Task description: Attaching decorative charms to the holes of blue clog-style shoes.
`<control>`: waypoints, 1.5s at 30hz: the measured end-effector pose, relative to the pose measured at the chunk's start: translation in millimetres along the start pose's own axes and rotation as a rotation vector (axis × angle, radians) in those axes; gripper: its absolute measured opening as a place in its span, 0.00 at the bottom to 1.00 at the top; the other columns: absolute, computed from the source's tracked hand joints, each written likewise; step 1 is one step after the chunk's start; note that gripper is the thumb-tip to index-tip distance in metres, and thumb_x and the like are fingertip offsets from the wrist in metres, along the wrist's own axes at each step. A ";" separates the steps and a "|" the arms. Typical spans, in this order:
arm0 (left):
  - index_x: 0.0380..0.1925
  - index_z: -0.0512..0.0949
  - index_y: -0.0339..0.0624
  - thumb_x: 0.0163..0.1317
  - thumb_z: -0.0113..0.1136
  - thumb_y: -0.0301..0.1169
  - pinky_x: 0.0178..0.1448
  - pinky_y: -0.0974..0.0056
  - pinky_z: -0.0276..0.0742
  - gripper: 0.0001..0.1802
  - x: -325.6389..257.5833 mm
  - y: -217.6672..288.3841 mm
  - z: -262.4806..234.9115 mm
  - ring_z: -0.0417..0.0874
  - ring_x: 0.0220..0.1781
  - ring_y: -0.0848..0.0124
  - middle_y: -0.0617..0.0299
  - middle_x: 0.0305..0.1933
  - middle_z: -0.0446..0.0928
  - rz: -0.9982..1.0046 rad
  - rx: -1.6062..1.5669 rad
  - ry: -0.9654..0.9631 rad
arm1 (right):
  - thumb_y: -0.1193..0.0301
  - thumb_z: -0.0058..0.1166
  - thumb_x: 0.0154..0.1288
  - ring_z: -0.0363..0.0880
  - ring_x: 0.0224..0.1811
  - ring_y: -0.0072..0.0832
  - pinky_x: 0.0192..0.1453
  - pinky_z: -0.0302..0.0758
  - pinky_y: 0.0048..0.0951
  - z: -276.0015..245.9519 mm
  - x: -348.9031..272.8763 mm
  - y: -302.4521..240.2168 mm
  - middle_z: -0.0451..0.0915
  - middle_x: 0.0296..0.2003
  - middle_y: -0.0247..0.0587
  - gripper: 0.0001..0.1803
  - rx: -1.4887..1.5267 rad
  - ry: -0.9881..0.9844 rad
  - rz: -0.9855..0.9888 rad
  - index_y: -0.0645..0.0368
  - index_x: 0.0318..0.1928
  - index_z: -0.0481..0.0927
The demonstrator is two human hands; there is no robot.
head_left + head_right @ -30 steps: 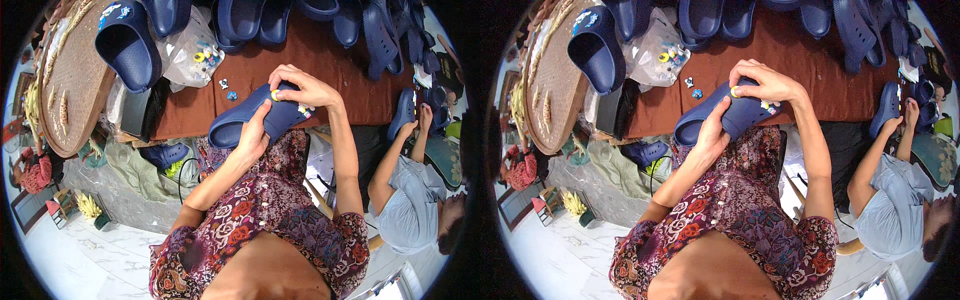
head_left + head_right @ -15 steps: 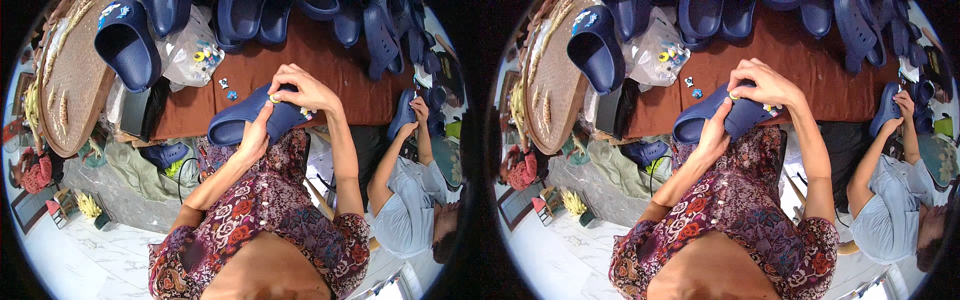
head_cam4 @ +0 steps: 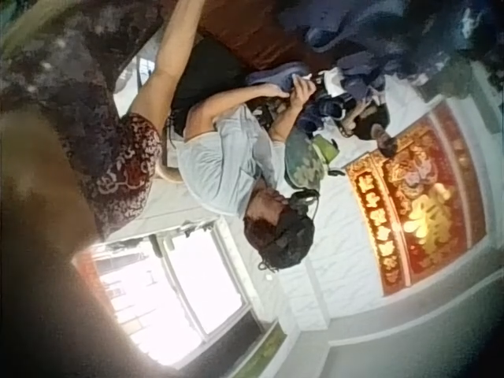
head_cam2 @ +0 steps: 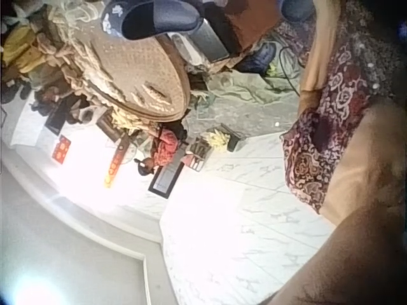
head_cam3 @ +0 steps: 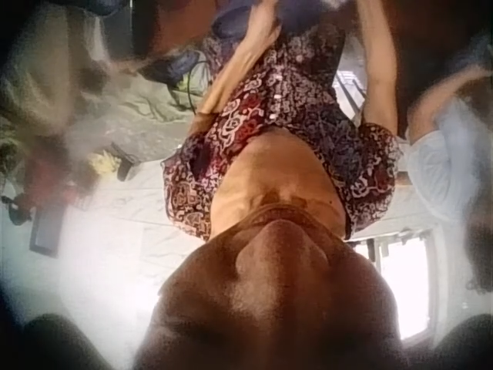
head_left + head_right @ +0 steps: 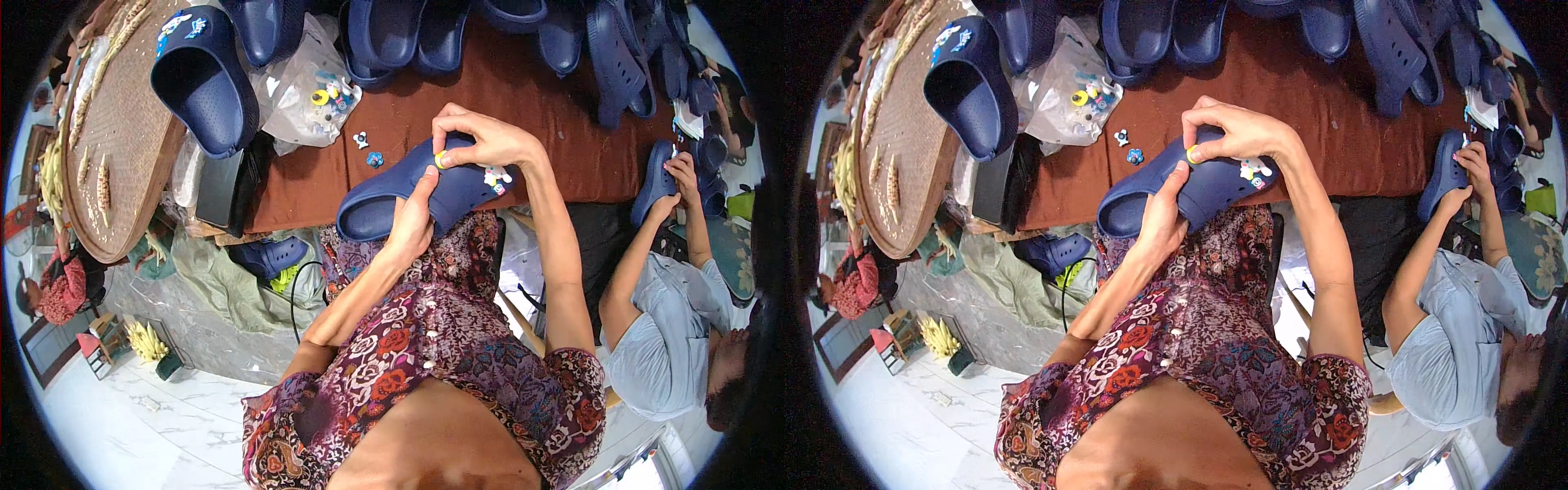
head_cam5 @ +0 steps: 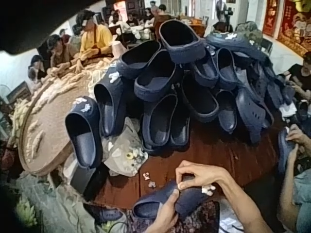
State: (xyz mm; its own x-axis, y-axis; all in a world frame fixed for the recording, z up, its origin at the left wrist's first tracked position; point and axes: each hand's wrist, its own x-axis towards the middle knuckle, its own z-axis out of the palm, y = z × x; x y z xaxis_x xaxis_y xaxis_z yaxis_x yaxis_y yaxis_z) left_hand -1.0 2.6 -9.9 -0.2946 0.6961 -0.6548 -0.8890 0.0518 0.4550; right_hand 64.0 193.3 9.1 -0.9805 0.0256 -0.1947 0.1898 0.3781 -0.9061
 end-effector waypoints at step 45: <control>0.55 0.71 0.34 0.63 0.57 0.22 0.69 0.54 0.72 0.19 13.1 6.8 -19.1 0.79 0.59 0.62 0.55 0.56 0.77 -0.177 -0.191 -0.117 | 0.76 0.63 0.53 0.79 0.48 0.44 0.50 0.75 0.43 44.5 118.7 0.8 0.80 0.41 0.41 0.12 -0.546 0.034 -0.224 0.55 0.41 0.81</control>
State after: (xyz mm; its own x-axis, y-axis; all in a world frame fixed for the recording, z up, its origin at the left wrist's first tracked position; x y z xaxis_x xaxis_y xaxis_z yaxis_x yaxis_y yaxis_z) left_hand -17.6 -1.6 -26.9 -0.0957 0.7669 -0.6346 -0.9763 0.0520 0.2101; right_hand -50.0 155.4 -31.4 -0.9965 -0.0839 -0.0004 -0.0670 0.7993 -0.5971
